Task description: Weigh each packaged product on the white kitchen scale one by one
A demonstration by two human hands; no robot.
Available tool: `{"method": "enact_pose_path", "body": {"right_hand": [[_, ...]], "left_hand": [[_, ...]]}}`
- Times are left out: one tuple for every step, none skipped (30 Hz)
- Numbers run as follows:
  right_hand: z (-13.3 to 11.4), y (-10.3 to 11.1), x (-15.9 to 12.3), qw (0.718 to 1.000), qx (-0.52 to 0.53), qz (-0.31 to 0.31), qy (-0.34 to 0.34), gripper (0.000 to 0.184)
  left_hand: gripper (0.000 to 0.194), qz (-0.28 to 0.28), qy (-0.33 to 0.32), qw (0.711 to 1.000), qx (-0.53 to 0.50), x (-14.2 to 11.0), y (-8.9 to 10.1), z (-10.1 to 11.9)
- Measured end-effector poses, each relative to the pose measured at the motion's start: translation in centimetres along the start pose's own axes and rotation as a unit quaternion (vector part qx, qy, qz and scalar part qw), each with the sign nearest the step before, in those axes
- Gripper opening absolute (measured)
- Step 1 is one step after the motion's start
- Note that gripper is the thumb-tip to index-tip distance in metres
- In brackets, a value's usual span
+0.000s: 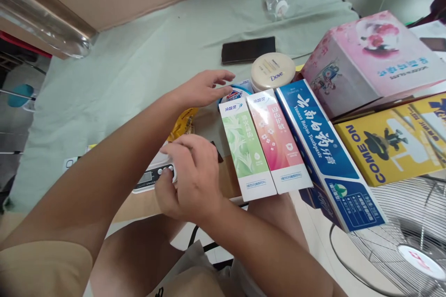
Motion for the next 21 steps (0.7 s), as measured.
{"method": "enact_pose_path", "body": {"right_hand": [[0.3,-0.2,0.0,1.0,-0.001,0.001,-0.009,0.029],[0.5,-0.4,-0.1,1.0,0.0,-0.001,-0.015,0.029],[0.6,-0.6,-0.1,1.0,0.002,-0.005,-0.018,0.029],[0.7,-1.0,-0.2,1.0,0.004,-0.012,-0.018,0.03],[0.6,-1.3,-0.4,1.0,0.004,-0.02,-0.015,0.03],[0.5,-1.7,-0.6,1.0,0.004,-0.029,-0.009,0.03],[0.3,-2.1,-0.8,0.999,0.004,-0.038,0.0,0.03],[0.0,-2.6,-1.1,0.999,0.005,-0.047,0.012,0.03],[-0.3,-3.1,-1.5,0.998,0.007,-0.056,0.026,0.03],[-0.7,-3.7,-2.0,0.997,0.01,-0.067,0.038,0.03],[-1.1,-4.4,-2.5,0.996,0.014,-0.08,0.049,0.03],[-1.5,-5.2,-3.1,0.994,0.017,-0.095,0.058,0.029],[-2.0,-5.9,-3.9,0.991,0.019,-0.111,0.066,0.029],[-2.6,-6.7,-4.7,0.989,0.022,-0.128,0.073,0.029],[-3.3,-7.6,-5.7,0.985,0.027,-0.146,0.084,0.03],[-4.2,-8.4,-6.7,0.981,0.035,-0.165,0.099,0.032],[-5.1,-9.2,-7.9,0.975,0.045,-0.183,0.117,0.034],[-5.9,-9.9,-9.0,0.969,0.055,-0.2,0.135,0.036],[-6.7,-10.7,-10.1,0.963,0.063,-0.215,0.151,0.037],[-7.2,-11.4,-11.0,0.958,0.064,-0.227,0.162,0.038],[-7.5,-12.1,-11.7,0.956,0.058,-0.236,0.166,0.037]], "left_hand": [[0.042,0.039,-0.008,0.999,-0.005,-0.9,1.0,0.3],[0.039,0.079,-0.02,0.996,-0.019,-2.3,2.2,0.6],[0.034,0.122,-0.035,0.991,-0.042,-4.2,3.4,0.9],[0.028,0.166,-0.044,0.983,-0.071,-6.5,4.7,0.9],[0.023,0.217,-0.052,0.97,-0.098,-9.2,6.1,0.7],[0.02,0.284,-0.061,0.949,-0.123,-12.5,7.6,0.4],[0.019,0.347,-0.059,0.925,-0.145,-15.9,8.8,-0.3],[0.02,0.387,-0.054,0.908,-0.151,-19.3,9.5,-1.0],[0.02,0.42,-0.047,0.894,-0.152,-22.5,9.9,-1.8],[0.02,0.448,-0.024,0.88,-0.154,-25.5,10.2,-2.9],[0.02,0.476,0.009,0.866,-0.154,-28.3,10.3,-4.3],[0.02,0.503,0.047,0.85,-0.151,-30.8,10.3,-5.9],[0.021,0.529,0.09,0.831,-0.145,-33.1,10.3,-7.5],[0.02,0.552,0.131,0.812,-0.133,-35.0,10.2,-9.1],[0.018,0.567,0.169,0.798,-0.114,-36.5,10.2,-10.5],[0.013,0.575,0.201,0.788,-0.091,-37.6,10.2,-11.8],[0.013,0.575,0.227,0.784,-0.064,-38.2,10.2,-12.9],[0.021,0.567,0.245,0.785,-0.037,-38.5,10.1,-13.8],[0.034,0.553,0.255,0.793,-0.012,-38.5,10.0,-14.5],[0.045,0.534,0.262,0.804,0.007,-38.3,9.8,-15.1],[0.054,0.513,0.265,0.816,0.02,-38.0,9.4,-15.7]]}}
Point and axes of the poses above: each hand's wrist, its own x-axis towards the middle knuckle, its own y-axis out of the back of the hand, z = x × y, the point moved 8 cm from there along x, towards the middle knuckle, and after that the axes turned 6 degrees about z, right-handed, at the moved point
